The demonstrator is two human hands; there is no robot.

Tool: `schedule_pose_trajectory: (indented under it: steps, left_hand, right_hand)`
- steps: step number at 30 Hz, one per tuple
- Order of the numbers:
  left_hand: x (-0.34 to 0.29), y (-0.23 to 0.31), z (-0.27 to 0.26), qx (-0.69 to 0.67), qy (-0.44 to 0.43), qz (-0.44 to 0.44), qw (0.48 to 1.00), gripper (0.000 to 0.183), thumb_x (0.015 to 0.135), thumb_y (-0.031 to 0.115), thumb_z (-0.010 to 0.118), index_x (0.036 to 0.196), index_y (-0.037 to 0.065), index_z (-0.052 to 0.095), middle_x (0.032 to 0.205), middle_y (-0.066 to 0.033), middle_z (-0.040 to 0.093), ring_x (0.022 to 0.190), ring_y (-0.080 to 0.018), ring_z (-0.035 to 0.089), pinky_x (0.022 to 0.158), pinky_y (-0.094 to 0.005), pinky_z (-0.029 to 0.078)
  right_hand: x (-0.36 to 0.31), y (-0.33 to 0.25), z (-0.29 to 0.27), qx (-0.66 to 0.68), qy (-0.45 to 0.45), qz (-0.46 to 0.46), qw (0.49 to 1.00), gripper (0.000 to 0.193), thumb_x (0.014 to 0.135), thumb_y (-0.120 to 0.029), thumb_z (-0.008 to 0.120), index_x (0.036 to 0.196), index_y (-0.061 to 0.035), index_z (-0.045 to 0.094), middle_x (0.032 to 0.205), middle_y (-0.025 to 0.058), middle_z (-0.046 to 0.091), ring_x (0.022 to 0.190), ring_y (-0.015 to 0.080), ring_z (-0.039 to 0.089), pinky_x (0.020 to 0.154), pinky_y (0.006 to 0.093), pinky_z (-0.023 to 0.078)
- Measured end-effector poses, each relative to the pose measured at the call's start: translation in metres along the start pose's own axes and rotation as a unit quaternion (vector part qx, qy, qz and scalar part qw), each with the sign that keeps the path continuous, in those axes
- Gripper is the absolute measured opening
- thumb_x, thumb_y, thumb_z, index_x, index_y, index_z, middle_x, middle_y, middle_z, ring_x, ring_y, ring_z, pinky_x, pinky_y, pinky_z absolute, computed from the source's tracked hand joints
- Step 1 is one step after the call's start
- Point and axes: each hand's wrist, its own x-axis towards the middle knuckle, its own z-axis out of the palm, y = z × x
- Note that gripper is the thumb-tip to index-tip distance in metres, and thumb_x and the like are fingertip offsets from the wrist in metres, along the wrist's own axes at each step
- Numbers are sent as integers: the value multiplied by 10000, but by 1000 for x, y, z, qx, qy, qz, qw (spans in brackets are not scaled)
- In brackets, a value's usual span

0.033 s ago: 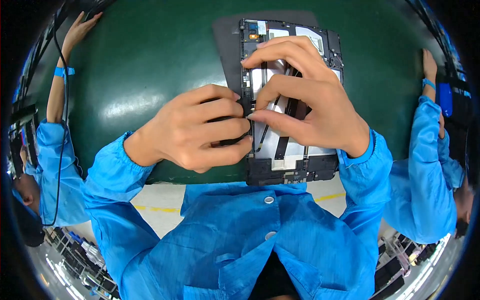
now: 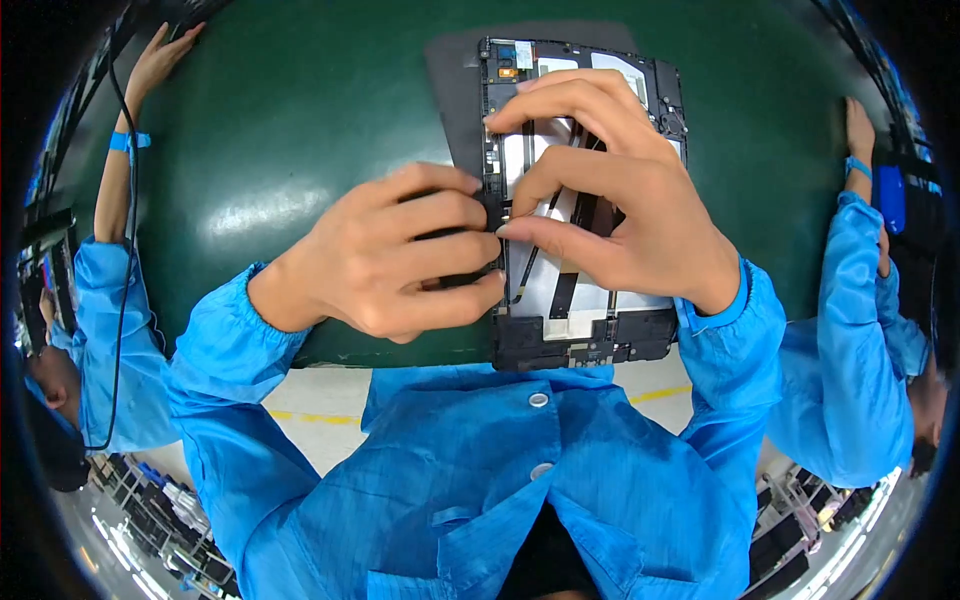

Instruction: The person connects internal ribbon cables and a battery within a tablet housing by hand, using tweezers to manipulate the components.

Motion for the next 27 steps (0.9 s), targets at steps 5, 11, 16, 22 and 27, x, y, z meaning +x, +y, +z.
schedule_pose_trajectory:
  steps: [5,11,16,22,27]
  left_hand:
    - [6,-11,-12,55,1,-33,998,225,741,155,734,955,105,787,949,-58,719,972,-262,720,1015,-505,594]
    - [5,-13,-12,113,-1,-35,993,254,744,159,737,985,127,812,994,-49,743,985,-254,724,1032,-517,588]
    - [10,-14,-12,116,-11,-25,993,254,758,196,733,988,122,811,1003,-48,748,990,-253,723,1022,-510,591]
    - [11,-16,-12,118,-14,-24,993,278,750,189,718,996,103,814,1011,-63,745,992,-256,721,1021,-509,587]
    - [12,-19,-15,100,-18,-30,994,323,731,204,689,1000,81,819,1013,-77,740,994,-264,720,1019,-514,584]
  right_hand:
    - [2,-1,-3,-28,30,15,999,178,763,-119,931,876,-91,797,1378,106,712,1370,357,573,1110,491,498]
    - [-1,2,4,-50,61,30,996,142,808,-72,909,902,-87,804,1379,80,713,1378,347,559,1060,447,528]
    - [-6,3,5,-48,71,52,995,132,845,-64,892,931,-81,794,1386,68,700,1381,332,555,957,395,579]
    - [-6,7,6,-75,74,33,994,120,873,-75,882,952,-90,793,1379,64,699,1372,308,559,860,350,607]
    - [-2,5,6,-51,79,49,994,112,888,-87,881,950,-90,789,1367,62,701,1358,304,564,820,338,599]
